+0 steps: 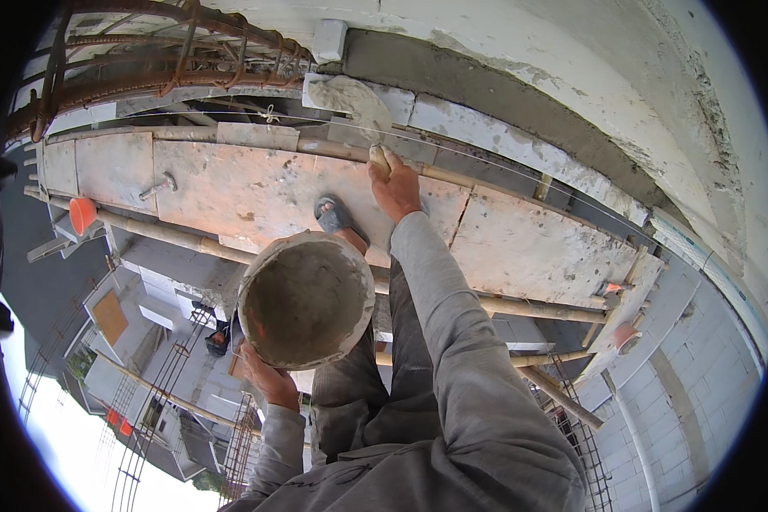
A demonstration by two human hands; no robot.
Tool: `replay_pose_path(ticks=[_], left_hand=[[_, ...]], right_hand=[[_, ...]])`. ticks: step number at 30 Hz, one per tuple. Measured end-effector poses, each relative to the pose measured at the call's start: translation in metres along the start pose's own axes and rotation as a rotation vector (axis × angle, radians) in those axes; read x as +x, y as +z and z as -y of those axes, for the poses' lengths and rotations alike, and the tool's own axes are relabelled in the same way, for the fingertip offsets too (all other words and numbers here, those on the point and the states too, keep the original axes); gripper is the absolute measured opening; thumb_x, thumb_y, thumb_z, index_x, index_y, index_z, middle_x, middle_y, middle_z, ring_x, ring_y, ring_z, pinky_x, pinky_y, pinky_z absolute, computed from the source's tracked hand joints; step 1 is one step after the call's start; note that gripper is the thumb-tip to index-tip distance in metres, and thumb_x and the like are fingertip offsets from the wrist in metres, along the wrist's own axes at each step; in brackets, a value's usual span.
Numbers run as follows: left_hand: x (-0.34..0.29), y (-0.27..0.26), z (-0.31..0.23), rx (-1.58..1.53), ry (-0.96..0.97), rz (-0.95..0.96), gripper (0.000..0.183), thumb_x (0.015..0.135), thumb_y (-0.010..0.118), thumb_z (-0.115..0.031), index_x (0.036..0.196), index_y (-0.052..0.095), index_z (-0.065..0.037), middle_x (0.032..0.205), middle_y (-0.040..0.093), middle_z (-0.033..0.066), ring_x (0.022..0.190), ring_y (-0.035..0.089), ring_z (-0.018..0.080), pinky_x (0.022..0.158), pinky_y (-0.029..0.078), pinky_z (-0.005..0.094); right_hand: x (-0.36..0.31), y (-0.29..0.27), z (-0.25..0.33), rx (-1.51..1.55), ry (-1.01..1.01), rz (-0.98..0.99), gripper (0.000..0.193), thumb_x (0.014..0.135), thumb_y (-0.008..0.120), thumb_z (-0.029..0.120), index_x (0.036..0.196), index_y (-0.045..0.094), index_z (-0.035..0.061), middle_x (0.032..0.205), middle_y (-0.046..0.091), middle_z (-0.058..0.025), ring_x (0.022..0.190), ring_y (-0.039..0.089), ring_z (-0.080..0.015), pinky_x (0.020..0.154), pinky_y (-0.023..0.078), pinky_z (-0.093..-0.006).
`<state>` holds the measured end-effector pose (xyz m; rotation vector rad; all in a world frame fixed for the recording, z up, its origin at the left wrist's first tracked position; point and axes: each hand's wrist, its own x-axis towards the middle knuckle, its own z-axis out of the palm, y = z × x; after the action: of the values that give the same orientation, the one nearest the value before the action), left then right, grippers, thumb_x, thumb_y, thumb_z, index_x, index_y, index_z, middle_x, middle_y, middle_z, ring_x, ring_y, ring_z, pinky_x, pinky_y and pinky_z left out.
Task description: The person places a large white rectangular tile onto a wall, taps it into position with a hammer, and then uses a trowel to apply and smooth cement into the gaps between tiles. The person continues to apply cement to the joints and smooths the surface.
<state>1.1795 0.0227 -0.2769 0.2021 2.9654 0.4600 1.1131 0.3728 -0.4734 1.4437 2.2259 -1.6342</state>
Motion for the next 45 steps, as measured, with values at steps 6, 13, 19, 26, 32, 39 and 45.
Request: replay_pose_path(ticks=[6,13,19,26,32,39,45], left_hand=[[0.018,-0.004,0.008,-0.918,-0.793,-0.046,0.063,0.086,0.055,0.004,0.144,0.03,0.004,0.126,0.051,0.0261,0.111,0.051,0.0433,0.098,0.037,0.05],[0.03,-0.022,-0.004,-0.528,-0.753,0.072,0.058,0.098,0.053,-0.04,0.136,0.04,0.002,0.123,0.047,0.0189,0.117,0.048,0.0291,0.102,0.038,0.0428],[0.05,-0.036,-0.015,-0.791,-0.945,0.027,0.064,0.096,0.051,-0.051,0.131,0.045,0.002,0.127,0.044,0.0155,0.119,0.048,0.0262,0.102,0.039,0.0395],[0.049,-0.03,0.01,-0.604,-0.701,0.067,0.059,0.097,0.05,-0.049,0.129,0.051,0.0,0.128,0.052,0.0117,0.117,0.051,0.0221,0.099,0.042,0.0363],[0.059,-0.022,0.021,-0.525,-0.541,0.173,0.056,0.093,0.059,-0.022,0.139,0.04,0.004,0.137,0.047,0.0241,0.125,0.045,0.0381,0.108,0.032,0.0451],[0.097,0.017,-0.04,-0.859,-0.692,0.103,0.047,0.1,0.05,-0.04,0.109,0.062,0.004,0.106,0.063,0.0109,0.093,0.06,0.0175,0.084,0.048,0.0319],[0.105,0.056,-0.088,-0.971,-0.544,0.092,0.036,0.099,0.055,-0.034,0.077,0.055,-0.006,0.072,0.045,-0.0081,0.069,0.036,0.0041,0.059,0.03,0.0241]], right_hand=[[-0.016,-0.056,-0.034,0.281,0.319,0.04,0.042,0.093,0.063,0.029,0.126,0.059,0.0029,0.076,0.063,-0.0073,0.051,0.057,-0.0106,0.045,0.047,-0.0278],[-0.04,-0.022,0.0,0.45,0.344,-0.005,0.035,0.095,0.061,0.032,0.118,0.062,0.0062,0.069,0.055,0.0006,0.048,0.049,-0.0068,0.039,0.039,-0.0254],[0.001,0.071,0.047,0.064,-0.101,-0.061,0.041,0.092,0.062,0.028,0.122,0.059,0.0007,0.092,0.069,-0.0201,0.077,0.068,-0.0336,0.069,0.054,-0.0379],[-0.016,0.019,0.013,-0.093,0.125,-0.169,0.045,0.09,0.06,0.028,0.127,0.056,0.0031,0.097,0.067,-0.0271,0.09,0.065,-0.0439,0.079,0.052,-0.0466],[-0.007,-0.071,-0.056,0.381,0.406,-0.009,0.033,0.095,0.061,0.033,0.114,0.061,0.0058,0.068,0.054,0.0008,0.052,0.051,-0.0069,0.044,0.041,-0.0277],[-0.105,-0.152,-0.052,-0.178,-0.055,-0.086,0.037,0.092,0.063,0.026,0.12,0.058,0.0015,0.074,0.062,-0.0097,0.063,0.064,-0.0229,0.057,0.051,-0.0359],[-0.156,-0.156,0.017,-0.608,-0.333,0.512,0.046,0.091,0.058,0.028,0.128,0.054,0.0018,0.1,0.064,-0.0179,0.08,0.067,-0.0369,0.07,0.054,-0.0462]])
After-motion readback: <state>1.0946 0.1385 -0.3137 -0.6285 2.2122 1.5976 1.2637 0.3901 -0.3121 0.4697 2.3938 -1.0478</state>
